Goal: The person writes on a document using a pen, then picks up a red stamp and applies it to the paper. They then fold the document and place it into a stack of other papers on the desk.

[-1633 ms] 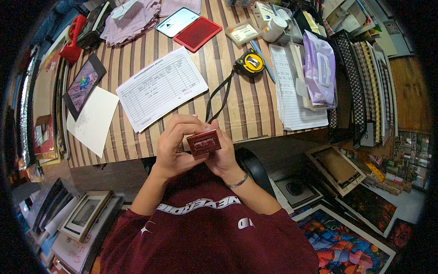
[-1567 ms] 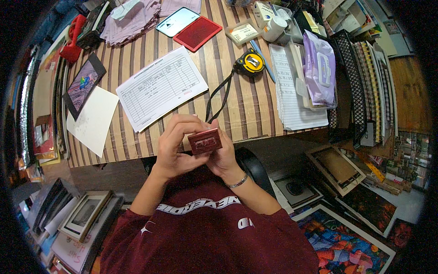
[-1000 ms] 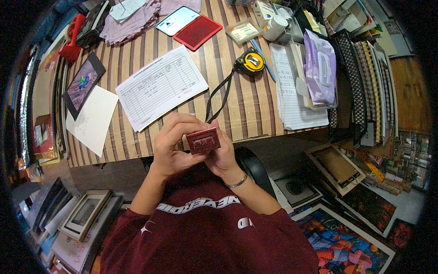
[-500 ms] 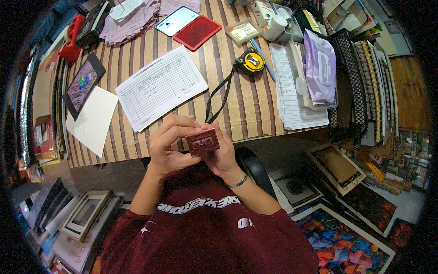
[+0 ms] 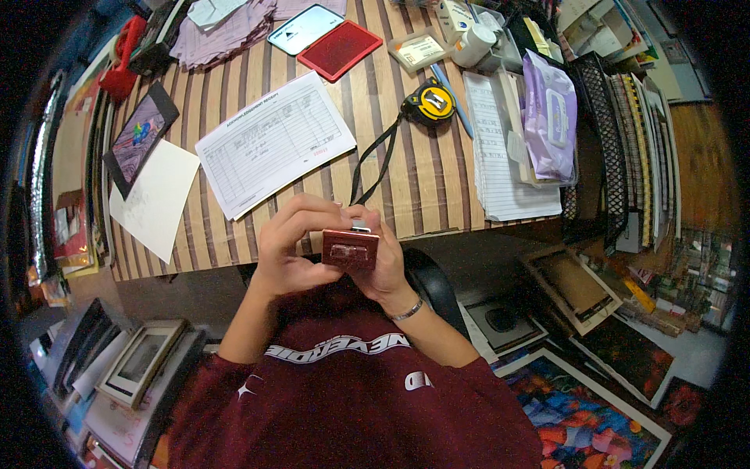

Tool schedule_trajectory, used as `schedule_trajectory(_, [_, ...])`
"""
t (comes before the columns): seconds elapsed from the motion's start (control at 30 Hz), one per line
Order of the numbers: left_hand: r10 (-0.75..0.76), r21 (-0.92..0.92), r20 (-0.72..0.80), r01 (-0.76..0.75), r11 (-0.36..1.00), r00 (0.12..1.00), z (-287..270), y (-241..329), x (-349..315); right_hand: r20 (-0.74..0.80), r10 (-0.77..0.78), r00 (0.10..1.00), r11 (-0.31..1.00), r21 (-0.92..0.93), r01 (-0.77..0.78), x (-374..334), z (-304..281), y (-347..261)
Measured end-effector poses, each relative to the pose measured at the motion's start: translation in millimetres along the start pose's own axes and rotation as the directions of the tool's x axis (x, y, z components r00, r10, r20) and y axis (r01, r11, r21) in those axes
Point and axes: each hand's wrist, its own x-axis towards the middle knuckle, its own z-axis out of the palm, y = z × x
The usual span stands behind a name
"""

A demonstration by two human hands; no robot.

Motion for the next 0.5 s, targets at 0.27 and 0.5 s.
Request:
schedule_trajectory(0.27, [-0.152, -0.259, -0.218, 0.093, 0.961, 0.964, 25, 2, -11, 0.066, -0.215, 0.974, 0.964, -0.143, 0.223, -5, 2, 6])
schedule_trajectory(0.5, [-0.014, -0.202, -0.162, -0.019, 0.979, 0.987, 14, -6, -9, 0.067, -0.132, 0.989, 0.958, -0.249, 0.145, -6, 15, 0])
